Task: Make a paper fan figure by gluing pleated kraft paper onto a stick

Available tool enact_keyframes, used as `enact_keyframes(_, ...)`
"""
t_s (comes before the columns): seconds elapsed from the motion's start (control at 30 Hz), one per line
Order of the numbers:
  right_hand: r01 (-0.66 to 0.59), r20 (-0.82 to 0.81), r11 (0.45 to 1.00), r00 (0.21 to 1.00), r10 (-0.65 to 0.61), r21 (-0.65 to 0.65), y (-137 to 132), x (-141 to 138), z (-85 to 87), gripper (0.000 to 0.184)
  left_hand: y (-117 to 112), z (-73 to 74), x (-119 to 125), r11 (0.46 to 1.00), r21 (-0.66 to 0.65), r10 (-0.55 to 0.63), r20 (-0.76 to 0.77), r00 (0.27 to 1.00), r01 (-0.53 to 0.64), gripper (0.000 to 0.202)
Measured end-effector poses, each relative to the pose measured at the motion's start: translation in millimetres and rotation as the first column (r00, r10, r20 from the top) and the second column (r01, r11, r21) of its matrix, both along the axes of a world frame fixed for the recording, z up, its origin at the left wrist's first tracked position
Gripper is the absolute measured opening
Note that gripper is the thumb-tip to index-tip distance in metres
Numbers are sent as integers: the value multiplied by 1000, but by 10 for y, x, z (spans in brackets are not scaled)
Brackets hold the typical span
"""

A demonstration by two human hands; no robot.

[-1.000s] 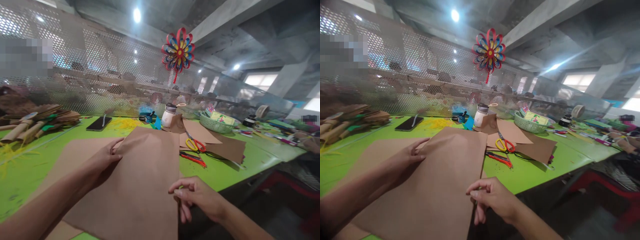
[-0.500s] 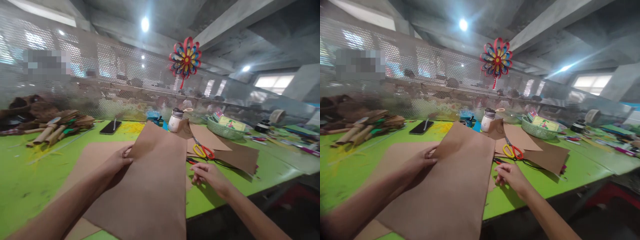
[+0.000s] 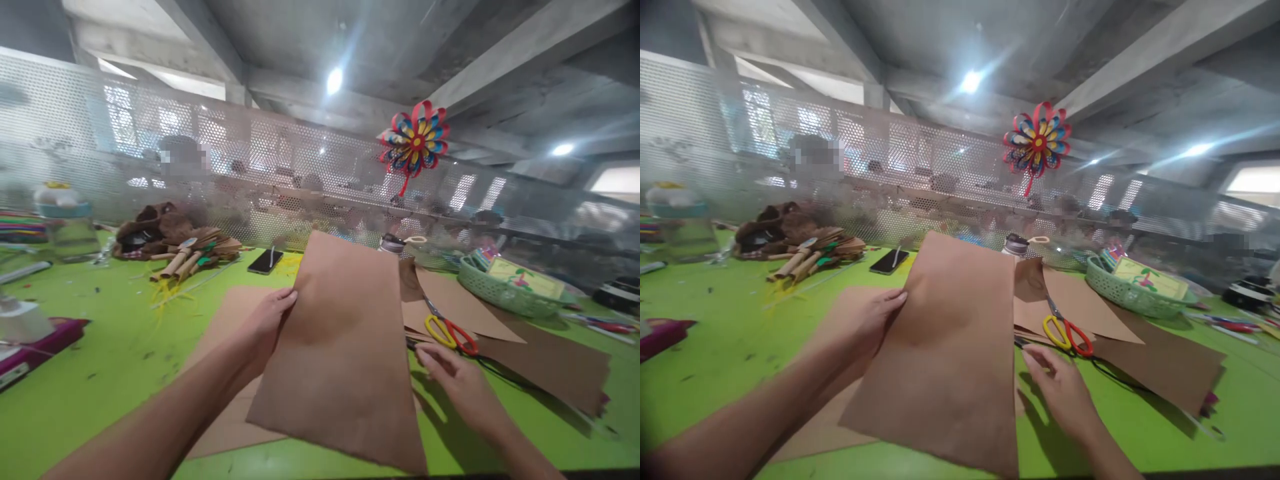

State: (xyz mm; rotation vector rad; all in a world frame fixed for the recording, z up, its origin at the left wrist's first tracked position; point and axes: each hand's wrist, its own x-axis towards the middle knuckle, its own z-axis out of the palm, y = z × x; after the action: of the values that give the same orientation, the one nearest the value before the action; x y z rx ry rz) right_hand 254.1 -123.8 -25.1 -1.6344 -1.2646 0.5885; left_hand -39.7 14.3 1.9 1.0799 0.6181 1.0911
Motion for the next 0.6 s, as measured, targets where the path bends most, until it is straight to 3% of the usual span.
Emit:
enact_keyframes(0.1, -133, -350, 984, 933, 83, -121, -46, -87, -16, 49, 46, 12, 2, 998, 4, 60, 38, 997, -60, 24)
enact_keyframes(0.2, -279, -531, 955, 827, 185, -101, -58, -193, -21, 45, 69, 14, 11, 995, 5, 97, 85, 992, -98, 27)
enact_keyframes(0.27, -318, -499, 946, 830, 249, -56, -7, -210, -34, 40, 51, 32, 13, 996, 10, 82, 107, 991, -84, 29)
enact_keyframes(0.37, -284, -256, 959, 927, 274, -2, 149, -124, -56, 39, 8, 87, -7, 999, 13, 43, 116, 992, -44, 34)
enact_keyframes(0.47, -266, -142, 964, 953, 267, 21, 310, 47, -56, 39, 29, 151, -56, 993, -23, 121, 99, 988, -120, 31)
enact_keyframes(0.6, -308, -105, 951, 947, 303, -36, 414, 280, -22, 39, 194, 207, -147, 968, -105, 233, 19, 972, -229, 17)
